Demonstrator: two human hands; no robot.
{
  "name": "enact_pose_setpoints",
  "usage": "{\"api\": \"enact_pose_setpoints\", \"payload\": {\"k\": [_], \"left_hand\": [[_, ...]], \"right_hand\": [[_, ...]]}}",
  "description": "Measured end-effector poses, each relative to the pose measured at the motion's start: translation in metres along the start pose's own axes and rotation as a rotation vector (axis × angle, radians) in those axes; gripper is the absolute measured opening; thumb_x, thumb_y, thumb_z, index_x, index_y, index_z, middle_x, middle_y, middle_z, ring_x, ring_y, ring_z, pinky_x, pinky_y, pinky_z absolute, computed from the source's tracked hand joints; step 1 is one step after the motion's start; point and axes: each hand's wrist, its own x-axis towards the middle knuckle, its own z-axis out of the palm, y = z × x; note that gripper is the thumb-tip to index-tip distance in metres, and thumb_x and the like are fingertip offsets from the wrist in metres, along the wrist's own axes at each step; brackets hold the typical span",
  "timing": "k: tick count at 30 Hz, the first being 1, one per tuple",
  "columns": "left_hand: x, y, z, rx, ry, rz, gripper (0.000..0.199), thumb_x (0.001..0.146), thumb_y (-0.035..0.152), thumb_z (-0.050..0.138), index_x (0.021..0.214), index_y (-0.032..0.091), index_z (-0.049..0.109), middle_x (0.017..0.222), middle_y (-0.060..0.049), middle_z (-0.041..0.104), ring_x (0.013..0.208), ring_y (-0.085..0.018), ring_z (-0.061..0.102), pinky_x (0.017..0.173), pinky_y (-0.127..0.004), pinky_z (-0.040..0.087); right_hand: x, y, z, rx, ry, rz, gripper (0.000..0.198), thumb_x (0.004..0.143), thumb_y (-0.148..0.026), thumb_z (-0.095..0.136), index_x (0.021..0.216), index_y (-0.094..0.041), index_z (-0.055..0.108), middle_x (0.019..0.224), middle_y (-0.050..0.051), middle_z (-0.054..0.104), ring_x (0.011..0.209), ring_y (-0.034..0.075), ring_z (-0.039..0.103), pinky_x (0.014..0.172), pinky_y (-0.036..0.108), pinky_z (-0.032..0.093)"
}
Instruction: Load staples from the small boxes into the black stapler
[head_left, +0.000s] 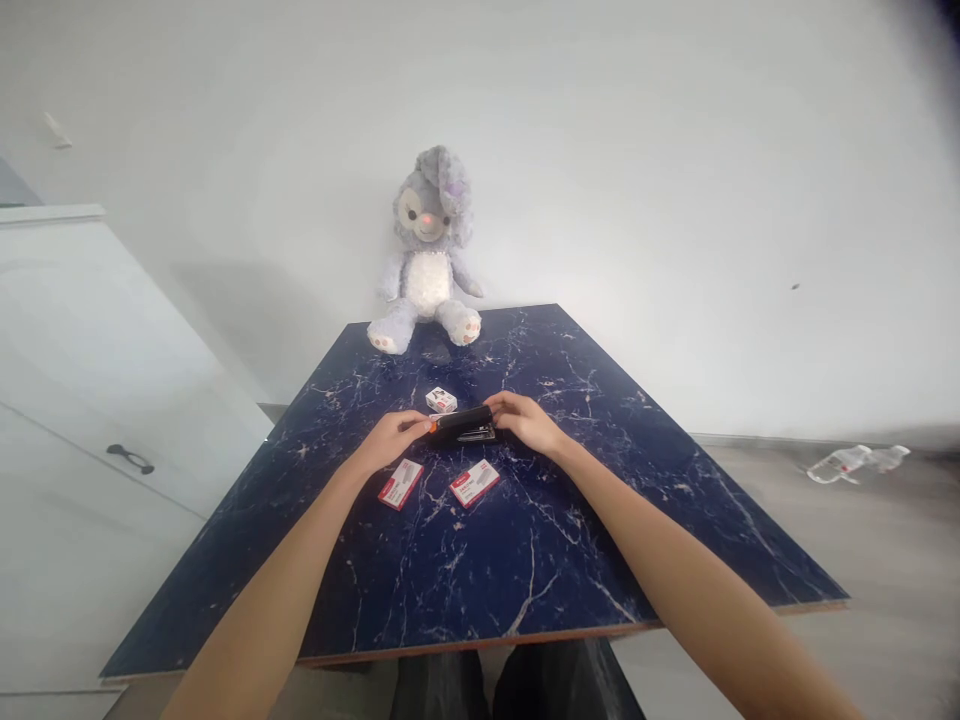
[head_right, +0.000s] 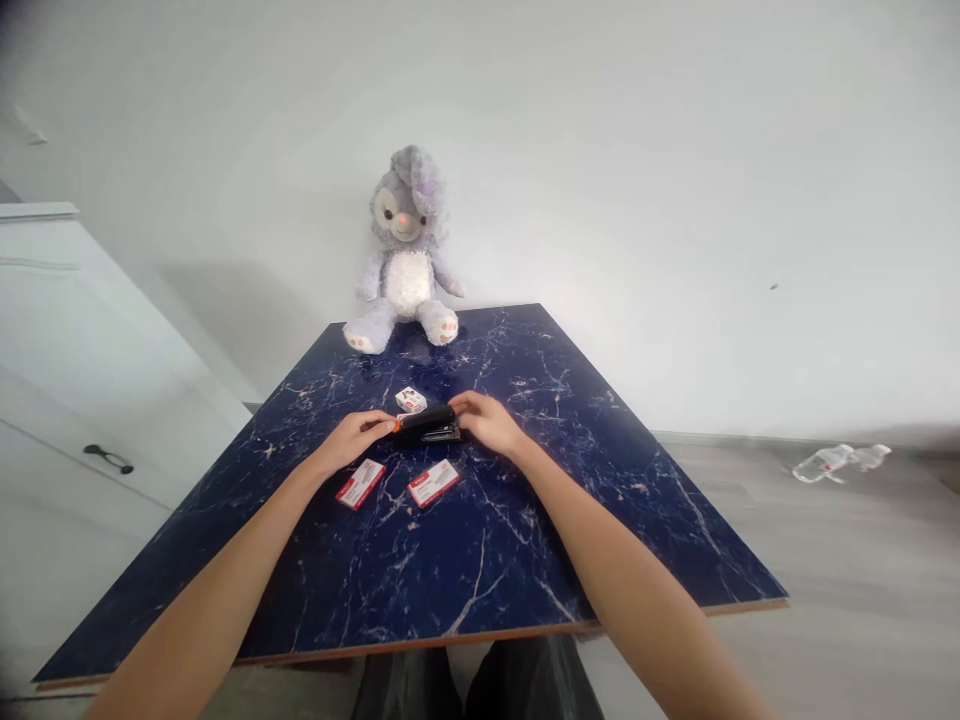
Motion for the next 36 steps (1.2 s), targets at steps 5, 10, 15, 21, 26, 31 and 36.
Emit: {"api": "enact_pose_setpoints", "payload": {"k": [5,10,15,21,26,31,36], "left_hand": [[0.0,-0.001,-0.001,-0.021,-0.008,0.021,0.039,0.089,0.053,0.056,0.099,0.02,0.075,0.102,-0.006,0.074,0.092,-0.024,0.066,0.083,-0.033,0.047],[-0.001,0.001,-0.002,-0.027,-0.021,0.028,0.04,0.088,0.053,0.056,0.099,0.02,0.075,0.102,-0.006,0.074,0.093,-0.025,0.066,0.084,-0.033,0.047],[-0.002,0.003,-0.003,-0.025,-0.015,0.021,0.04,0.087,0.054,0.057,0.096,0.019,0.075,0.098,-0.006,0.074,0.089,-0.024,0.065,0.083,-0.034,0.048],[-0.001,-0.003,-0.001,-0.024,-0.01,0.016,0.039,0.088,0.054,0.055,0.095,0.021,0.075,0.098,-0.005,0.074,0.09,-0.025,0.065,0.082,-0.035,0.047],[0.0,-0.008,0.003,0.037,0.141,0.054,0.036,0.092,0.047,0.052,0.098,0.021,0.075,0.102,-0.007,0.071,0.092,-0.023,0.064,0.085,-0.035,0.047],[-0.001,-0.005,0.01,0.217,0.187,0.168,0.033,0.095,0.032,0.047,0.118,0.024,0.07,0.122,-0.008,0.067,0.107,-0.024,0.06,0.095,-0.04,0.043],[0.0,-0.004,0.012,0.288,0.101,0.226,0.035,0.094,0.021,0.045,0.116,0.026,0.072,0.123,-0.006,0.069,0.111,-0.025,0.059,0.101,-0.044,0.04]], "right_hand": [[-0.006,-0.027,-0.044,0.628,0.343,-0.248,0.028,0.082,-0.043,0.059,0.065,-0.023,0.051,0.068,0.002,0.054,0.075,0.018,0.056,0.079,0.035,0.048],[-0.013,-0.035,-0.051,0.518,0.236,-0.248,0.035,0.084,-0.049,0.06,0.063,-0.022,0.05,0.065,0.0,0.05,0.068,0.016,0.052,0.074,0.034,0.047],[-0.007,-0.011,-0.012,-0.142,-0.076,-0.02,0.022,0.075,-0.027,0.067,0.096,-0.023,0.066,0.091,0.001,0.068,0.078,0.017,0.061,0.075,0.032,0.047],[-0.01,-0.008,-0.007,-0.479,-0.11,-0.064,0.012,0.077,-0.026,0.063,0.088,-0.021,0.066,0.082,0.001,0.07,0.074,0.017,0.063,0.069,0.029,0.047],[-0.013,-0.016,-0.031,-0.619,-0.113,-0.065,0.009,0.075,-0.024,0.063,0.081,-0.021,0.068,0.079,0.0,0.071,0.072,0.017,0.063,0.069,0.027,0.046],[-0.014,-0.018,-0.04,-0.728,-0.087,-0.042,0.009,0.075,-0.02,0.055,0.071,-0.021,0.064,0.073,0.001,0.069,0.068,0.017,0.061,0.065,0.027,0.042],[-0.015,-0.024,-0.027,-0.76,-0.021,-0.185,0.007,0.073,-0.018,0.054,0.074,-0.021,0.061,0.077,0.002,0.068,0.072,0.017,0.059,0.067,0.027,0.04]]}}
